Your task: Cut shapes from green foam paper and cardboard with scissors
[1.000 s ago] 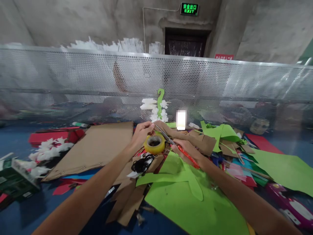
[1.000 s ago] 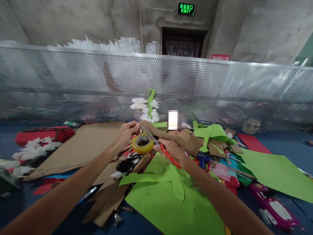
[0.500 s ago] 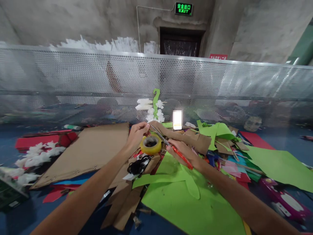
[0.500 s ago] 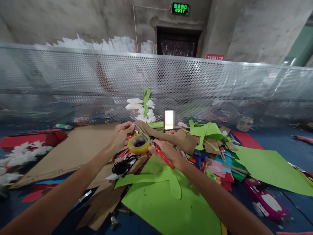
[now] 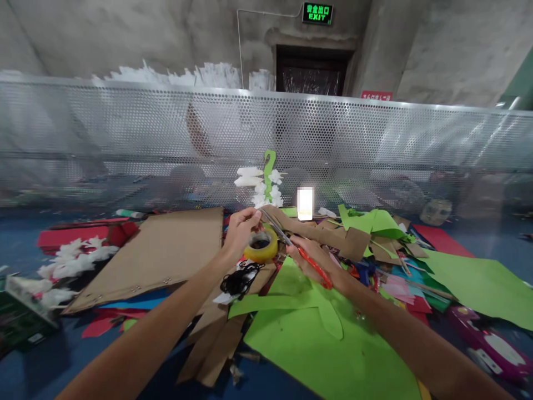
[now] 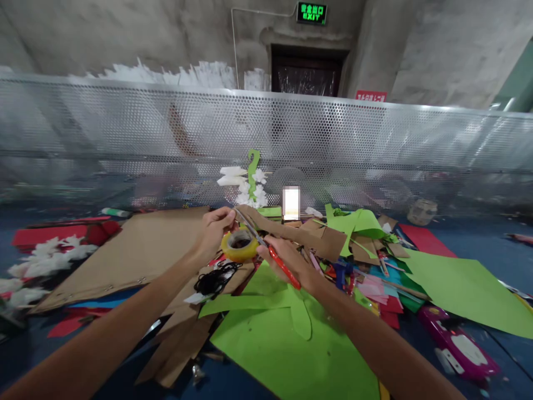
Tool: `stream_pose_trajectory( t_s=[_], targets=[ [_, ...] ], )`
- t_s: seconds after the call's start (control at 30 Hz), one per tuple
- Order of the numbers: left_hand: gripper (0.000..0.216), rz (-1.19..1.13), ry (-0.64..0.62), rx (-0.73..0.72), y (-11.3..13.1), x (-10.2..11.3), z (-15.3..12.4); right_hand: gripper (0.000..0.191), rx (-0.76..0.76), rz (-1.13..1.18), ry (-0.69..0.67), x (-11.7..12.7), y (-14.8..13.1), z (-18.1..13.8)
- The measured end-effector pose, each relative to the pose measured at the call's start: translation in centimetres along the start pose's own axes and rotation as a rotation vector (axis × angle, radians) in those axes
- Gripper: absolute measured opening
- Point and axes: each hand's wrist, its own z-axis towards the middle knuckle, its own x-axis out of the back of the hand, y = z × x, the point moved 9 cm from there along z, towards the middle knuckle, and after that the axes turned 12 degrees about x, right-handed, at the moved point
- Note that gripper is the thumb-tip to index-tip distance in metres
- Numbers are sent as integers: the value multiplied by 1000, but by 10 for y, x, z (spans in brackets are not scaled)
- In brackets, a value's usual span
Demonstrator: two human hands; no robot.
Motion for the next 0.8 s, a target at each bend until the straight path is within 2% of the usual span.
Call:
stream_pose_trajectory(
  t_s=[0.2, 0.4, 0.53, 0.8],
  targets=[
    [32, -28, -1, 17, -5, 1, 2, 46, 20, -14, -109, -6, 13, -7],
    [33, -6, 12, -3, -5, 1, 2, 45, 83, -119, -168, -5, 3, -5],
    [33, 10, 3, -3, -7, -3, 1, 49, 59, -87, -215, -6, -1, -9],
    [33, -24, 3, 13, -7, -7, -3, 49, 28, -108, -162, -3, -3, -9]
  ],
)
